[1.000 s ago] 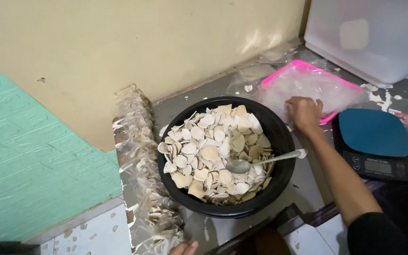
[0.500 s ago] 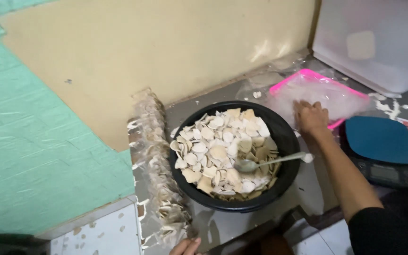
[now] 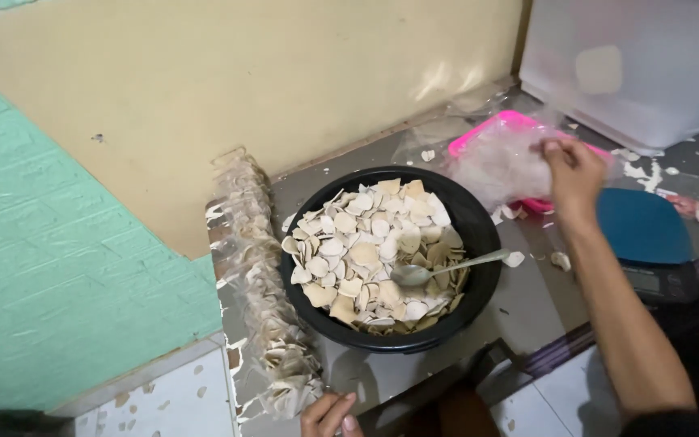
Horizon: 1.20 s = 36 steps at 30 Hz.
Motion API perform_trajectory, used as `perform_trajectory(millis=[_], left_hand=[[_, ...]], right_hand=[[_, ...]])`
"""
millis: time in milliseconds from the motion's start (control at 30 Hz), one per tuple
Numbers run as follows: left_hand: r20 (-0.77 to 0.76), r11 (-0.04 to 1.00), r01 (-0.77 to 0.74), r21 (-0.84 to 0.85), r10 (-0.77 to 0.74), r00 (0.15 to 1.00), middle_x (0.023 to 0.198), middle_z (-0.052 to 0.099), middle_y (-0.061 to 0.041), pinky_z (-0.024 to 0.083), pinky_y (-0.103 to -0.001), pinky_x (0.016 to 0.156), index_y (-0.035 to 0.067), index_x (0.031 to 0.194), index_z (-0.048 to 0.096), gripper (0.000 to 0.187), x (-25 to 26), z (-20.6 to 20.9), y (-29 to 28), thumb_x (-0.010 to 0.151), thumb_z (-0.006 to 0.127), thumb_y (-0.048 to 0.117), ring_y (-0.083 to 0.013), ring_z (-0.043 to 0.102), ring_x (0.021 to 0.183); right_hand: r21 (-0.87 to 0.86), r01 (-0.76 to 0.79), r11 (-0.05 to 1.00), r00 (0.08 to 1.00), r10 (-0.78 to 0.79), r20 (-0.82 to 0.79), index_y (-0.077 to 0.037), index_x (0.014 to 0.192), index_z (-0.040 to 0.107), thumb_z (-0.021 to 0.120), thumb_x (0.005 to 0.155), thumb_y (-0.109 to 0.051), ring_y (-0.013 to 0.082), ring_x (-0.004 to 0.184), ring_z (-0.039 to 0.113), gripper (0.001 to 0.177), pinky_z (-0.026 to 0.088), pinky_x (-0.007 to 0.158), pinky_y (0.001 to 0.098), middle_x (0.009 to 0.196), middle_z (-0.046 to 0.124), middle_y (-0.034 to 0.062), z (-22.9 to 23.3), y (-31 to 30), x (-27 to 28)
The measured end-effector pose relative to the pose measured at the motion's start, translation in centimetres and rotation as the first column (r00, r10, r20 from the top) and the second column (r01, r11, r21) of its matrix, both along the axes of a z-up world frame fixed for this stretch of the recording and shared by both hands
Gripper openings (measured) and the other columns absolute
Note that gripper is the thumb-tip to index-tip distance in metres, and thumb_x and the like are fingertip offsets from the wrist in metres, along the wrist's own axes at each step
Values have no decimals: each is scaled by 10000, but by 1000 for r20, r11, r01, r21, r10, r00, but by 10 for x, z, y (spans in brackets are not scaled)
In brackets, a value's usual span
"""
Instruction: Packaging thin white food items from a bowl into small plastic bags using a spoon.
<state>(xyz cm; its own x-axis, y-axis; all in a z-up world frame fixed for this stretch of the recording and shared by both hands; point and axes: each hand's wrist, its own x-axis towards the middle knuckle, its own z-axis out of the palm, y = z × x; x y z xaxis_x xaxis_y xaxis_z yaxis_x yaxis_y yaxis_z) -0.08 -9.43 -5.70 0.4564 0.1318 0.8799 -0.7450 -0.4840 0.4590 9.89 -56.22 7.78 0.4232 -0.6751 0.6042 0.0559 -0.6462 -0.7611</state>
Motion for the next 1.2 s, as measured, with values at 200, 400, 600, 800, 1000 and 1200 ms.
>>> perform_trajectory(millis=[200,400,600,800,1000,1200], left_hand=[[-262,906,400,-137,-422,868,1056,723,-132,537,-324,908,54,1108,756,276,-25,101,-36,983,579,223,-248,704,981],[-222,111,474,-874,-958,-184,1294,657,-143,554,-313,912,35,1275,575,737,-32,81,-66,864,666,639,-182,661,1058],[-266,308,238,-921,-945,193,818,715,-119,507,-275,667,-27,986,745,241,-31,93,-57,887,807,184,-133,603,662],[-392,505,218,-835,-824,409,649,628,-13,398,-228,586,73,770,691,179,-41,107,-40,846,825,165,-76,520,597],[-415,538,197,-820,-794,444,597,419,51,285,-259,565,184,629,441,469,-44,113,-39,860,788,399,-59,363,592],[-350,397,76,-915,-872,344,510,302,55,184,-248,476,191,582,367,530,-38,96,-43,920,723,392,-49,237,491]], right_hand=[[488,-572,659,816,400,417,-71,1081,645,695,1004,-197,88,808,621,156,499,775,169,960,673,29,28,117,-131],[641,-654,402,735,537,413,17,1139,707,702,940,-134,195,611,641,249,480,597,238,741,695,172,-16,213,-189],[538,-549,639,828,504,245,33,1166,695,628,1010,-112,175,751,623,223,526,706,317,875,721,149,7,291,-200],[59,-245,968,969,246,-5,-29,1251,664,520,1052,27,226,1141,593,253,473,966,344,1263,643,118,5,321,-228],[-371,-103,923,990,130,48,-33,1001,700,617,1049,-162,265,978,674,161,413,954,413,1033,690,120,-15,329,-245],[-260,-280,924,954,298,34,33,952,725,524,1042,-176,265,829,692,304,519,795,363,911,725,167,6,342,-251]])
